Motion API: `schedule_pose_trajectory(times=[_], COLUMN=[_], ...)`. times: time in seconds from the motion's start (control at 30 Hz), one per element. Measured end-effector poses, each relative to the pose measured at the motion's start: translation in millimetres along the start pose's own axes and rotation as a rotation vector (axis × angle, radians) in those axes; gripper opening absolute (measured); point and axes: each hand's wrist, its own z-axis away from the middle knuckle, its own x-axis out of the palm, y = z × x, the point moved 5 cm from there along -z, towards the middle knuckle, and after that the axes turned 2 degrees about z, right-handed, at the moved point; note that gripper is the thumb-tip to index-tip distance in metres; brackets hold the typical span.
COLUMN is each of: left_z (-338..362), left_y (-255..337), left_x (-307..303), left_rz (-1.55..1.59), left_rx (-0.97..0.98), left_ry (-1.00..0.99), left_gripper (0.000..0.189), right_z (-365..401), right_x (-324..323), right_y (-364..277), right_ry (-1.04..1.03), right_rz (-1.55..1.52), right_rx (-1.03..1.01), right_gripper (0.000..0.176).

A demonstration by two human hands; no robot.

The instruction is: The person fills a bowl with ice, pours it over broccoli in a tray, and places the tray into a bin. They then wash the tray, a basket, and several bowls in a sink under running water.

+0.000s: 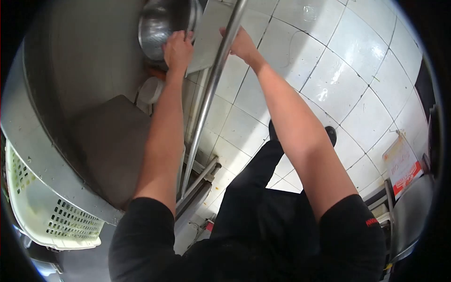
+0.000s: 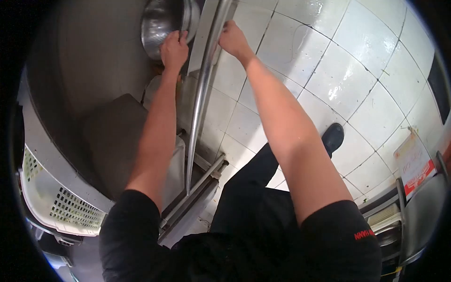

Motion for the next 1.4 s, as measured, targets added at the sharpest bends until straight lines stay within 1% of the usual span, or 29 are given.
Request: schedule_pose_trajectory(times=[0.03, 0.07, 0.13, 0.17, 0.2, 0.27, 0.3, 0.33, 0.4, 0.43, 0.47, 0.53, 0.6, 0.63, 0.7, 0.73, 0.77, 0.8, 0.83, 0.87, 0.93, 1.0, 1.07, 1.1, 1.2, 1.27, 1.3, 1.33, 1.4], left_z=[6, 11, 27, 32, 34, 40, 38, 33, 23, 20, 20, 10, 17, 20, 27, 35, 41, 47, 56, 63, 73, 78, 89, 95, 79, 56, 40, 27, 22], left_y=[13, 24, 46, 50, 50, 50, 44, 38, 17, 15, 13, 18, 17, 31, 76, 81, 87, 90, 88, 85, 85, 95, 94, 83, 38, -7, -23, -39, -81], left_x=[-4, -9, -15, -23, -28, -40, -50, -59, -77, -80, -83, -98, -101, -113, -128, -129, -125, -122, -118, -119, -118, -123, -118, -110, -78, -46, -34, -22, 14], left_rz=[0.094, 0.187, 0.178, 0.174, 0.17, 0.117, 0.012, 0.019, 0.124, 0.131, 0.207, 0.277, 0.397, 0.398, 0.339, 0.338, 0.312, 0.289, 0.316, 0.324, 0.31, 0.256, 0.198, 0.195, 0.082, 0.001, 0.029, 0.056, 0.021], left_rx=[0.009, 0.019, -0.004, -0.026, -0.029, -0.099, -0.152, -0.148, -0.309, -0.296, -0.233, -0.15, -0.421, -0.421, -0.245, -0.257, -0.229, -0.197, -0.223, -0.228, -0.317, -0.299, -0.207, -0.117, -0.155, -0.148, -0.171, -0.193, -0.235], left_ry=[-0.01, -0.022, -0.004, 0.023, 0.028, 0.124, 0.153, 0.156, 0.185, 0.187, 0.253, 0.333, 0.048, 0.048, -0.189, -0.189, -0.231, -0.276, -0.257, -0.247, -0.403, -0.433, -0.375, -0.266, -0.195, -0.133, -0.171, -0.215, -0.204], left_gripper=[0.025, 0.024, 0.025, 0.026, 0.026, 0.031, 0.033, 0.033, 0.035, 0.035, 0.036, 0.037, 0.035, 0.035, 0.028, 0.028, 0.03, 0.032, 0.032, 0.032, 0.031, 0.025, 0.021, 0.015, 0.013, 0.012, 0.012, 0.014, 0.033], right_z=[-3, -8, -15, -8, -8, -4, 3, 2, 4, 4, 7, 16, 5, -8, 15, 27, 36, 46, 62, 80, 93, 101, 109, 121, 151, 182, 196, 214, 254], right_x=[6, 18, 32, 30, 27, 24, 18, 18, 37, 38, 34, 21, 31, 37, 4, -13, -33, -50, -68, -89, -122, -136, -144, -144, -156, -170, -182, -198, -243], right_y=[-10, -14, -18, -17, -14, -15, -31, -27, -16, -14, -14, -24, 7, 34, 5, -11, -13, -5, 8, 4, -1, 12, 10, -2, 2, 4, 9, 17, 46], right_ry=[-0.002, -0.009, 0.085, 0.07, 0.063, -0.069, -0.162, -0.155, -0.236, -0.114, -0.102, 0.014, 0.006, 0.098, 0.119, 0.131, 0.18, 0.364, 0.447, 0.448, 0.457, 0.359, 0.35, 0.34, 0.354, 0.39, 0.399, 0.409, 0.321], right_rz=[-0.15, -0.154, -0.251, -0.361, -0.361, -0.293, -0.134, -0.129, -0.343, -0.32, -0.324, -0.126, -0.233, -0.117, -0.023, 0.024, -0.074, 0.176, 0.119, 0.026, -0.055, -0.137, -0.172, -0.198, -0.22, -0.21, -0.184, -0.159, 0.036], right_rx=[0.016, 0.016, 0.079, 0.081, 0.077, -0.049, -0.085, -0.087, -0.011, 0.053, 0.042, -0.062, -0.006, 0.084, 0.062, 0.052, 0.124, -0.173, -0.209, -0.087, 0.03, 0.216, 0.196, 0.223, 0.229, 0.297, 0.253, 0.215, 0.163], right_gripper=[0.052, 0.052, 0.059, 0.054, 0.054, 0.047, 0.04, 0.04, 0.036, 0.028, 0.028, 0.024, 0.027, 0.025, 0.026, 0.027, 0.029, 0.027, 0.022, 0.019, 0.017, 0.013, 0.01, 0.009, 0.006, 0.009, 0.012, 0.015, 0.022])
